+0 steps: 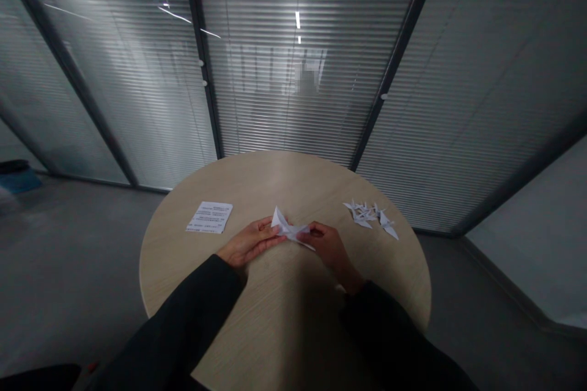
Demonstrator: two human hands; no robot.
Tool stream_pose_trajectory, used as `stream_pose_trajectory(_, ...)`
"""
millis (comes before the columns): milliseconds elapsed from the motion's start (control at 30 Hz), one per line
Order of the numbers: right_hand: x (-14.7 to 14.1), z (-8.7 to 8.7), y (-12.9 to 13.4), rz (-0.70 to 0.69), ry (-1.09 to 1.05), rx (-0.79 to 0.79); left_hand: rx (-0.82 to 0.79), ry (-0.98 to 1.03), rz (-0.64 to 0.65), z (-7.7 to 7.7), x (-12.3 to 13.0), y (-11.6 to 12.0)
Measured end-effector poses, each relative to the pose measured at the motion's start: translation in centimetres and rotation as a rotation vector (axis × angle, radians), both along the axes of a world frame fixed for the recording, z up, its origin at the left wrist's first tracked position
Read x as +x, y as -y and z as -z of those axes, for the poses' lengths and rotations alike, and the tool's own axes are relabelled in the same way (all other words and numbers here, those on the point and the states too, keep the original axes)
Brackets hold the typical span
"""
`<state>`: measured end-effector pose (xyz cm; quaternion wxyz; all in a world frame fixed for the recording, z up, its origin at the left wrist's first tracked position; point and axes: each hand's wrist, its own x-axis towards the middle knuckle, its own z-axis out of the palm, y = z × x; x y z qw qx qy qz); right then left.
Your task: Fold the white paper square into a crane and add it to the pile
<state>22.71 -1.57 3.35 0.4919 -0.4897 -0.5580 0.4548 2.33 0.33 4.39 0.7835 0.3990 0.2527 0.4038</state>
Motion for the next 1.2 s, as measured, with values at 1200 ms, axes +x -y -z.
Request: stream_pose_trajectory(1200, 1.0, 0.8, -0.5, -0.090, 0.569, 0.696, -0.037, -0.113, -0.285, 0.5, 0.2, -0.5)
